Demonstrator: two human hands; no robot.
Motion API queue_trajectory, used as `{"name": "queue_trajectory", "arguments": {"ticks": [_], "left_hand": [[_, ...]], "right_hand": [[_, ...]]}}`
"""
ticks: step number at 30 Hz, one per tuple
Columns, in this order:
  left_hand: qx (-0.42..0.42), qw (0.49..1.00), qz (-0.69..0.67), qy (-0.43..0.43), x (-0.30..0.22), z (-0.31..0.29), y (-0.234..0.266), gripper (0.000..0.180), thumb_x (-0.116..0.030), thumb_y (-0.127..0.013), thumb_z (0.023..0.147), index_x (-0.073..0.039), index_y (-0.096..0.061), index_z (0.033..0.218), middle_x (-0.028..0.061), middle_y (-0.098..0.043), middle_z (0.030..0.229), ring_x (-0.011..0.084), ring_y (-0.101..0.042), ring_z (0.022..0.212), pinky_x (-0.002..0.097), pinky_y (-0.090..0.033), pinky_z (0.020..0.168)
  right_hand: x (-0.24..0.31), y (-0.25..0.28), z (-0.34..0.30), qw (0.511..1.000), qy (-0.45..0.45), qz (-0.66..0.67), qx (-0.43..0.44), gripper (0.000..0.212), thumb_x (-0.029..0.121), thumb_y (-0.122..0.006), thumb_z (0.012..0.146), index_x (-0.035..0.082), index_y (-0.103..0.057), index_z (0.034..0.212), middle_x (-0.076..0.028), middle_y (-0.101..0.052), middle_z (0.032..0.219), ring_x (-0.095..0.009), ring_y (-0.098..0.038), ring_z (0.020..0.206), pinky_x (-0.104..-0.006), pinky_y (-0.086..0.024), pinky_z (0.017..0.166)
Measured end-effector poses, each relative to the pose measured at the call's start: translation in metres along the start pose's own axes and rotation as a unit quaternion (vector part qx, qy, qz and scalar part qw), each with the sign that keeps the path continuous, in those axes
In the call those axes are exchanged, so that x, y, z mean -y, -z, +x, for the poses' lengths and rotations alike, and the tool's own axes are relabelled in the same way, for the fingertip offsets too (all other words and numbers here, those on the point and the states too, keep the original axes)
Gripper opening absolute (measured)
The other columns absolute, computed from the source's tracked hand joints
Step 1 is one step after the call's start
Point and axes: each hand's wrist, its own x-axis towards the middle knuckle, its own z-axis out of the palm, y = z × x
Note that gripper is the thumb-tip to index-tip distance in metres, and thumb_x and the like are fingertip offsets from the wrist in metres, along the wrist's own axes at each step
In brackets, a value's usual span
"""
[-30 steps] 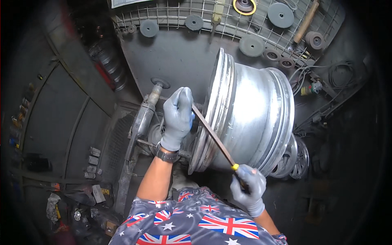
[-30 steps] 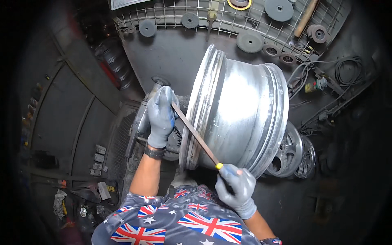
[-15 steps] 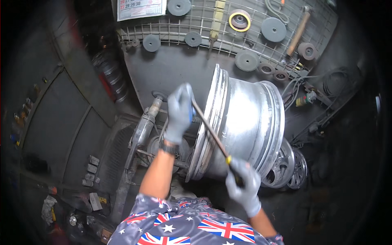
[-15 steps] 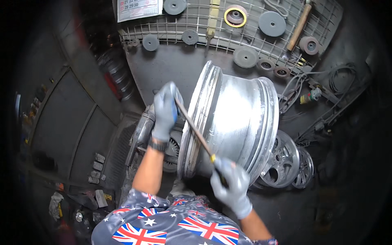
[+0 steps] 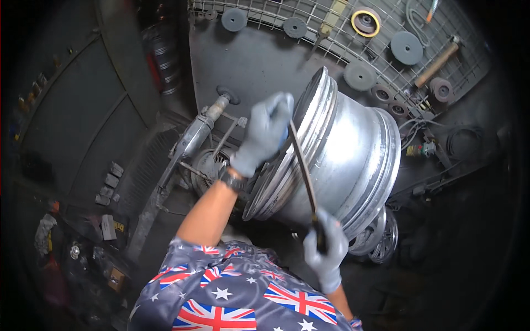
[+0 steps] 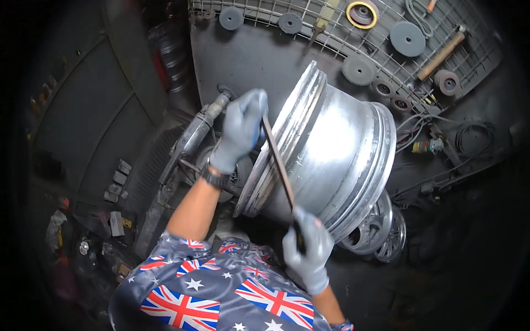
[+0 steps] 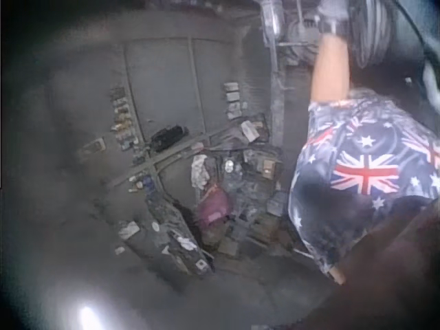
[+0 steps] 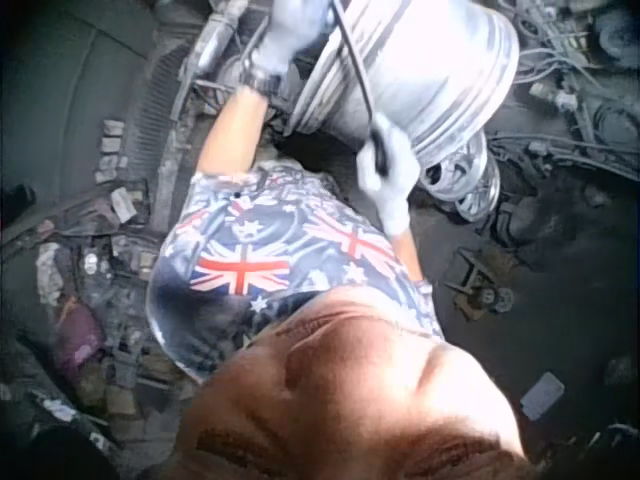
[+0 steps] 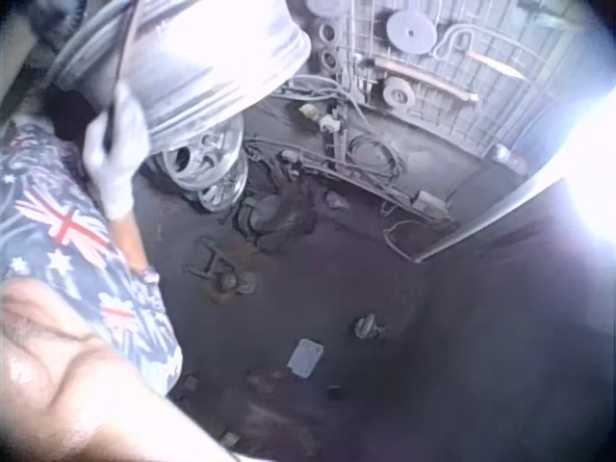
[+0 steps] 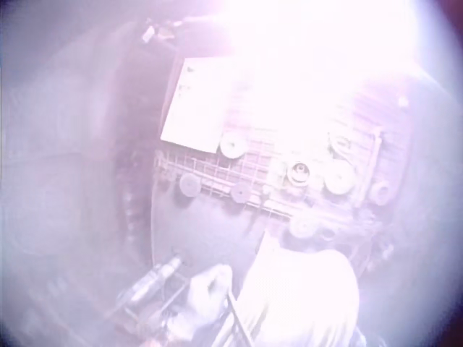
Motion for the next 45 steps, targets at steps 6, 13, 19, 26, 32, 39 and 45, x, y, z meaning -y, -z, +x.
{"name": "queue_trajectory", "arguments": {"ticks": [6, 13, 19, 26, 32, 39, 45], "left_hand": [[-0.017, 1.000, 0.003, 0.008, 0.027, 0.070, 0.022, 0.046, -0.042, -0.055, 0.111, -0.007, -0.057, 0.082, -0.0025, -0.052, 0.068, 0.0068, -0.050, 0.058, 0.0277, -0.040, 0.052], [-0.036, 0.989, -0.007, 0.146, 0.057, 0.145, 0.014, 0.043, -0.037, -0.049, 0.111, -0.008, -0.060, 0.082, 0.0022, -0.052, 0.063, 0.0135, -0.048, 0.049, 0.0321, -0.038, 0.048], [0.036, 0.991, 0.104, -0.072, -0.002, 0.001, 0.013, 0.049, -0.043, -0.056, 0.109, -0.006, -0.057, 0.078, -0.0016, -0.055, 0.065, 0.0077, -0.049, 0.056, 0.0292, -0.041, 0.054], [-0.041, 0.963, 0.174, -0.200, 0.057, 0.103, 0.031, 0.043, -0.036, -0.050, 0.112, -0.006, -0.061, 0.083, 0.0015, -0.054, 0.062, 0.0119, -0.049, 0.050, 0.0302, -0.037, 0.049], [0.016, 0.992, 0.050, 0.114, 0.044, 0.146, 0.030, 0.046, -0.037, -0.047, 0.114, -0.005, -0.061, 0.083, 0.0042, -0.056, 0.062, 0.0154, -0.053, 0.051, 0.0362, -0.042, 0.048], [0.021, 0.988, 0.141, -0.058, -0.012, -0.016, 0.007, 0.051, -0.044, -0.051, 0.111, -0.006, -0.054, 0.077, -0.0030, -0.043, 0.063, 0.0060, -0.047, 0.060, 0.0281, -0.040, 0.056], [-0.017, 0.986, 0.167, -0.011, 0.035, 0.112, 0.023, 0.045, -0.036, -0.048, 0.113, -0.009, -0.059, 0.078, 0.0015, -0.054, 0.059, 0.0143, -0.049, 0.047, 0.0347, -0.040, 0.047]], "right_hand": [[-0.030, -0.012, 0.075, 0.997, 0.073, -0.025, -0.021, 0.041, -0.001, -0.069, 0.083, -0.002, -0.071, 0.124, -0.023, -0.076, 0.107, -0.036, -0.075, 0.096, -0.0425, -0.058, 0.088], [-0.025, -0.012, 0.147, 0.999, 0.035, 0.013, -0.034, 0.033, 0.004, -0.069, 0.091, 0.001, -0.072, 0.124, -0.020, -0.076, 0.108, -0.027, -0.076, 0.101, -0.0361, -0.057, 0.093], [-0.004, 0.002, -0.011, 1.000, 0.005, -0.007, 0.005, 0.046, -0.009, -0.065, 0.082, -0.005, -0.069, 0.127, -0.023, -0.075, 0.113, -0.036, -0.077, 0.099, -0.0407, -0.060, 0.088], [-0.028, -0.013, 0.078, 0.998, 0.027, 0.046, -0.041, 0.036, -0.001, -0.070, 0.087, 0.002, -0.072, 0.124, -0.019, -0.075, 0.105, -0.032, -0.076, 0.094, -0.0380, -0.058, 0.086], [-0.035, -0.011, 0.144, 0.997, 0.063, 0.002, -0.050, 0.030, 0.013, -0.069, 0.091, 0.008, -0.075, 0.120, -0.015, -0.077, 0.104, -0.032, -0.074, 0.096, -0.0407, -0.056, 0.092], [0.011, 0.014, -0.021, 0.999, -0.034, -0.011, 0.029, 0.052, -0.007, -0.069, 0.074, -0.002, -0.071, 0.126, -0.020, -0.076, 0.111, -0.035, -0.077, 0.096, -0.0401, -0.061, 0.086], [-0.027, -0.010, 0.110, 0.998, 0.024, 0.010, -0.059, 0.032, 0.007, -0.068, 0.089, 0.005, -0.072, 0.121, -0.019, -0.075, 0.104, -0.036, -0.074, 0.097, -0.0422, -0.059, 0.086]]}}
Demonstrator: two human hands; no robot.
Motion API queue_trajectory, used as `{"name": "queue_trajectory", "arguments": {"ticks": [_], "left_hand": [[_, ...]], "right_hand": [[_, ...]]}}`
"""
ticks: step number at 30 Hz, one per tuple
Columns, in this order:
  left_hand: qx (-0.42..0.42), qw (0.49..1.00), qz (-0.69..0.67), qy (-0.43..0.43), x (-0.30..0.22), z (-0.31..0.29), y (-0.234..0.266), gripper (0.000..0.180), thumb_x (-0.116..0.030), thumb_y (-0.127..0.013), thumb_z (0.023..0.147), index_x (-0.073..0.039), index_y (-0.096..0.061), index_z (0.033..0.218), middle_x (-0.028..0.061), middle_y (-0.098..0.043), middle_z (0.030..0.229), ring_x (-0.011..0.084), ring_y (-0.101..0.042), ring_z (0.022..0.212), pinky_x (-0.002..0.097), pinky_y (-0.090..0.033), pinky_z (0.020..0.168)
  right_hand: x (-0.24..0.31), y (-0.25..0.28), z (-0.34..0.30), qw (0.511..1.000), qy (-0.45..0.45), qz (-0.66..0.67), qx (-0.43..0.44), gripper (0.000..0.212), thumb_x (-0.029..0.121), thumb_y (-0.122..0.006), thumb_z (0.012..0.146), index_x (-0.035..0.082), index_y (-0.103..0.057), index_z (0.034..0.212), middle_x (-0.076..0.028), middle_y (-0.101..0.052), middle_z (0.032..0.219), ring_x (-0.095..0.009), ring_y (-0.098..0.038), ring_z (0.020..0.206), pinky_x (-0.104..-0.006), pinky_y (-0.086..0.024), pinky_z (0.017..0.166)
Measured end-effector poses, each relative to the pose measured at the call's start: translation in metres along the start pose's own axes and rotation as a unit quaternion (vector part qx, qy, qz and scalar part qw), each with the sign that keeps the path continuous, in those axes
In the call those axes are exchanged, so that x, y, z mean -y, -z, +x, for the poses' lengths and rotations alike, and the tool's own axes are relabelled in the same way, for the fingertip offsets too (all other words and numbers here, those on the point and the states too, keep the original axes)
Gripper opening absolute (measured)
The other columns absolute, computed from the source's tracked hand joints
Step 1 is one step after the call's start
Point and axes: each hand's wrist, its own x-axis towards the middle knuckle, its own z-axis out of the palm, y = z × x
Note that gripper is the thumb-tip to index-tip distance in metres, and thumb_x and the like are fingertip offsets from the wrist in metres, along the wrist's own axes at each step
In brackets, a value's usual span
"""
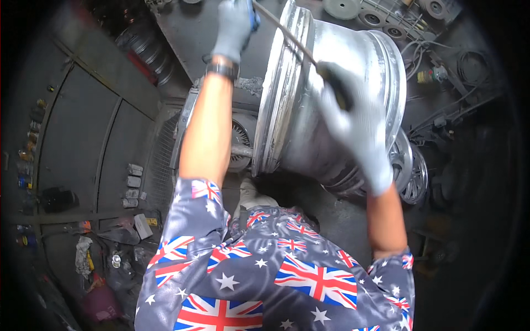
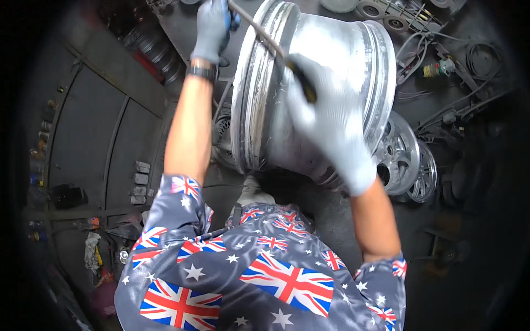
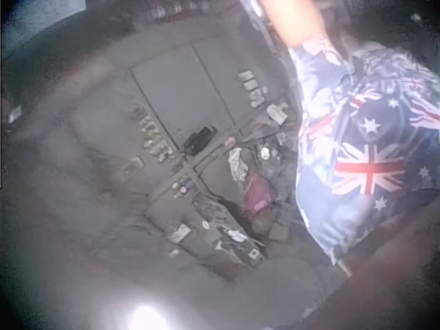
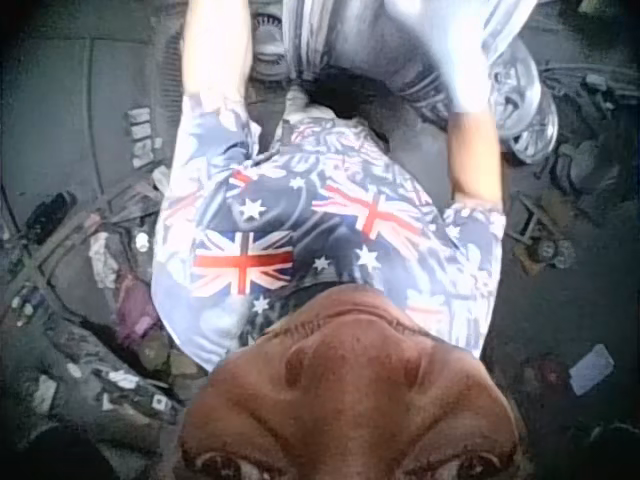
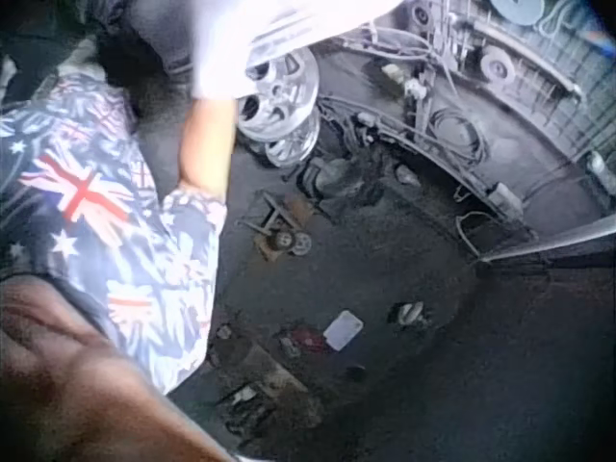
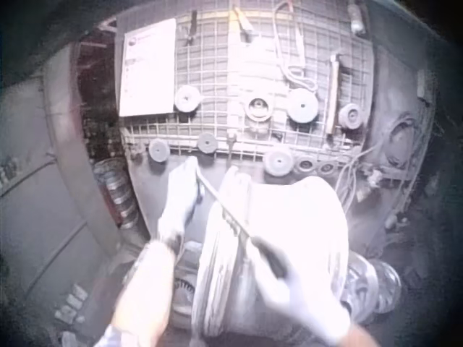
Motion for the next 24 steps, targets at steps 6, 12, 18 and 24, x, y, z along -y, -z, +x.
{"name": "queue_trajectory", "arguments": {"ticks": [6, 12, 18, 24], "left_hand": [[0.055, 0.988, -0.103, 0.105, 0.007, 0.019, -0.008, 0.047, -0.037, -0.048, 0.112, -0.010, -0.058, 0.075, 0.0001, -0.048, 0.054, 0.0128, -0.046, 0.047, 0.0317, -0.036, 0.046], [0.094, 0.995, 0.003, -0.043, -0.047, -0.137, 0.019, 0.044, -0.032, -0.048, 0.113, 0.002, -0.068, 0.093, 0.0066, -0.064, 0.083, 0.0123, -0.059, 0.073, 0.0307, -0.045, 0.059], [0.040, 0.991, -0.087, 0.093, -0.040, -0.058, 0.009, 0.047, -0.039, -0.051, 0.112, -0.007, -0.060, 0.079, 0.0004, -0.053, 0.060, 0.0095, -0.046, 0.046, 0.0294, -0.039, 0.046], [0.053, 0.982, -0.128, 0.128, 0.008, 0.044, -0.011, 0.042, -0.037, -0.049, 0.112, -0.010, -0.058, 0.082, -0.0007, -0.049, 0.058, 0.0111, -0.045, 0.044, 0.0309, -0.034, 0.041]], "right_hand": [[-0.001, -0.004, 0.016, 1.000, -0.008, 0.014, -0.011, 0.031, 0.012, -0.066, 0.092, 0.006, -0.071, 0.121, -0.019, -0.074, 0.103, -0.037, -0.073, 0.095, -0.0433, -0.058, 0.086], [0.047, 0.036, -0.136, 0.993, -0.061, -0.038, 0.097, 0.050, -0.003, -0.072, 0.073, 0.000, -0.072, 0.123, -0.017, -0.077, 0.109, -0.031, -0.076, 0.091, -0.0398, -0.061, 0.080], [0.009, 0.013, -0.052, 0.999, 0.006, -0.023, 0.029, 0.037, 0.003, -0.070, 0.085, 0.002, -0.073, 0.122, -0.020, -0.075, 0.104, -0.035, -0.075, 0.092, -0.0414, -0.060, 0.081], [-0.013, -0.009, 0.034, 0.999, 0.040, -0.016, -0.025, 0.031, 0.013, -0.068, 0.092, 0.006, -0.073, 0.123, -0.017, -0.076, 0.105, -0.033, -0.076, 0.097, -0.0393, -0.059, 0.088]]}}
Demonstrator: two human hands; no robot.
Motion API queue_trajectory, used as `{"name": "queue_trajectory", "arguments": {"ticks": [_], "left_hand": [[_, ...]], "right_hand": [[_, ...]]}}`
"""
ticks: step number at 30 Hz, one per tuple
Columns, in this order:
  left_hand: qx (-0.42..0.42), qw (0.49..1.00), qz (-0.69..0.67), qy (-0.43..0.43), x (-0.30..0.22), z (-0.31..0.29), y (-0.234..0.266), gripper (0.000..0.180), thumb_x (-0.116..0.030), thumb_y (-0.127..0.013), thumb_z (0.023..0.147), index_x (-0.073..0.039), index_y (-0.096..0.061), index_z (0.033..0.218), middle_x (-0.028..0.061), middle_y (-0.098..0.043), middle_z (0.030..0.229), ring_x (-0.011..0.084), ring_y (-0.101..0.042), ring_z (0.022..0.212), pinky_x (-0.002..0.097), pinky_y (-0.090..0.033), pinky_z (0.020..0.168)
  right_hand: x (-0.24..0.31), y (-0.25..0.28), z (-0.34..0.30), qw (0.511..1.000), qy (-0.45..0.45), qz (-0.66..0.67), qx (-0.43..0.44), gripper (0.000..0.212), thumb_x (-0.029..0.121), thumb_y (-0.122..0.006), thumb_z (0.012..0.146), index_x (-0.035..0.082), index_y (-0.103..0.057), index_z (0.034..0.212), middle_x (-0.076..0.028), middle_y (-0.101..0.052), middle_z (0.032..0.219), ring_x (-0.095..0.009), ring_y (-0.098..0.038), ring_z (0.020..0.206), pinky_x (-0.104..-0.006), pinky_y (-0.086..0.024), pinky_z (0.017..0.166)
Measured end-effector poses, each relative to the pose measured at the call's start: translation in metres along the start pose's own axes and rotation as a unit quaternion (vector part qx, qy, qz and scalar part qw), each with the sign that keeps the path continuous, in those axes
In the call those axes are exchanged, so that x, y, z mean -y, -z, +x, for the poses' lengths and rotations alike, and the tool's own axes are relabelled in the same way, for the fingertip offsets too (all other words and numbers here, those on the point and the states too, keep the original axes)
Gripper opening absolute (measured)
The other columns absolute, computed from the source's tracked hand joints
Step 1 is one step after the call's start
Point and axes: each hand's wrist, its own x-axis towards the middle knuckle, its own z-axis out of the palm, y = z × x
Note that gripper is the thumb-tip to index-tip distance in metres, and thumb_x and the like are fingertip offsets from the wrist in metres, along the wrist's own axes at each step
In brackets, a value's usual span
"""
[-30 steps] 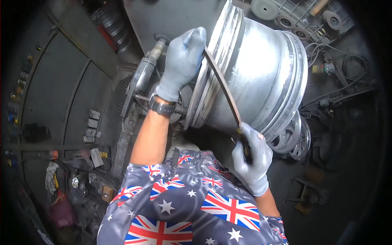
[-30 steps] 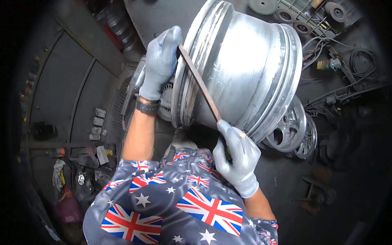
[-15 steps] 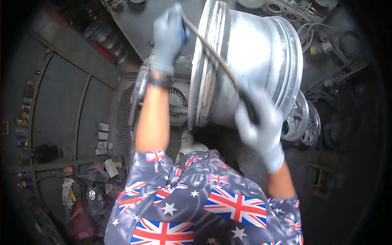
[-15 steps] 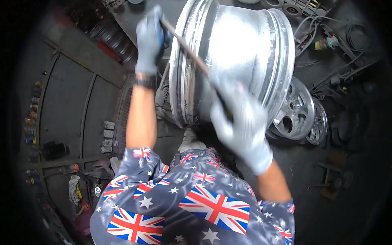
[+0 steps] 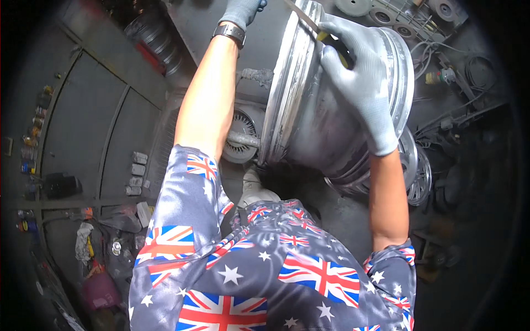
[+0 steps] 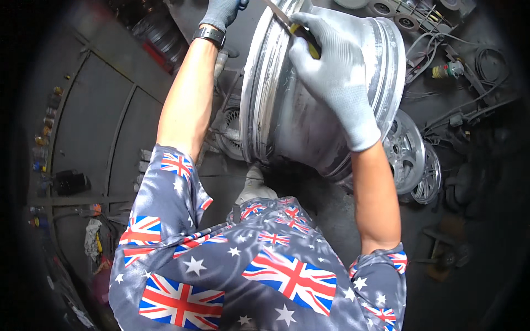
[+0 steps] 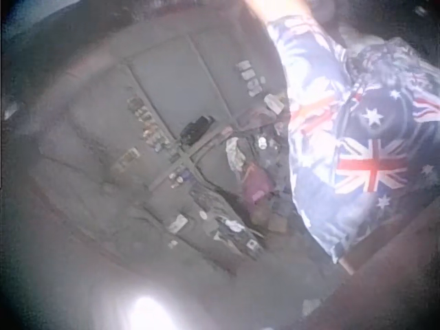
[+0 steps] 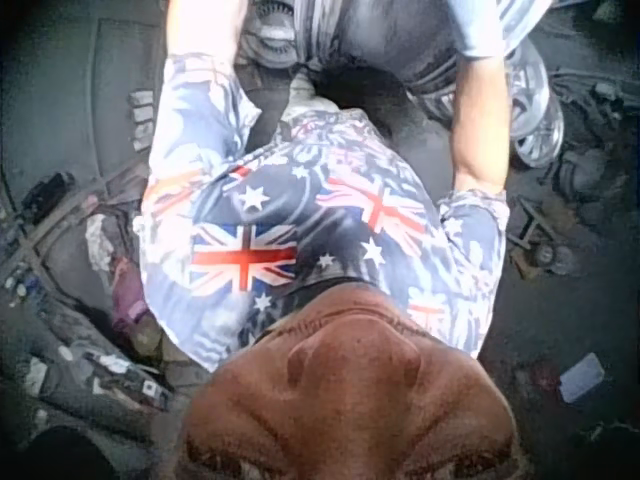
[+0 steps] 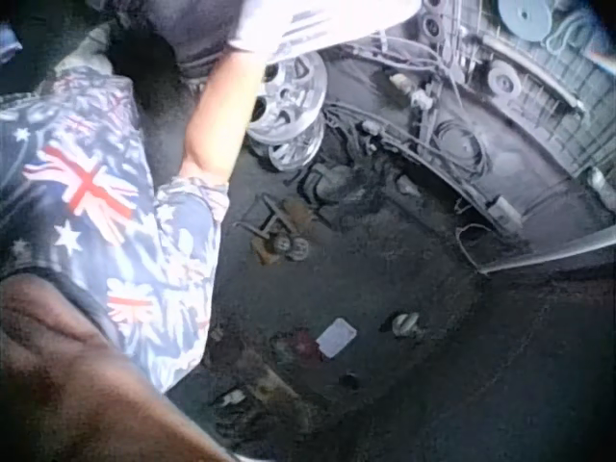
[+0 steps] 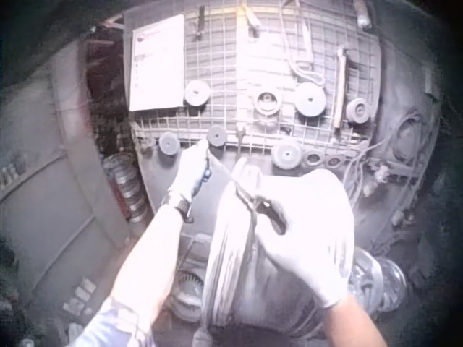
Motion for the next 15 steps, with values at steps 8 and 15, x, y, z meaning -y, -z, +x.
{"name": "queue_trajectory", "arguments": {"ticks": [8, 15], "left_hand": [[0.011, 0.984, 0.109, -0.144, -0.024, -0.187, -0.001, 0.050, -0.041, -0.055, 0.110, -0.006, -0.055, 0.075, -0.0009, -0.049, 0.062, 0.0080, -0.046, 0.060, 0.0297, -0.043, 0.058], [-0.019, 0.990, 0.127, -0.061, -0.031, -0.110, 0.020, 0.044, -0.039, -0.052, 0.112, -0.005, -0.060, 0.083, 0.0012, -0.055, 0.064, 0.0119, -0.051, 0.053, 0.0310, -0.042, 0.050]], "right_hand": [[0.045, 0.024, -0.176, 0.997, -0.043, 0.020, 0.056, 0.048, -0.005, -0.070, 0.077, -0.001, -0.070, 0.125, -0.019, -0.077, 0.111, -0.034, -0.077, 0.095, -0.0408, -0.061, 0.085], [0.017, 0.003, -0.093, 0.999, 0.010, 0.037, 0.019, 0.039, -0.001, -0.071, 0.083, -0.001, -0.072, 0.121, -0.020, -0.076, 0.105, -0.034, -0.076, 0.092, -0.0393, -0.060, 0.081]]}}
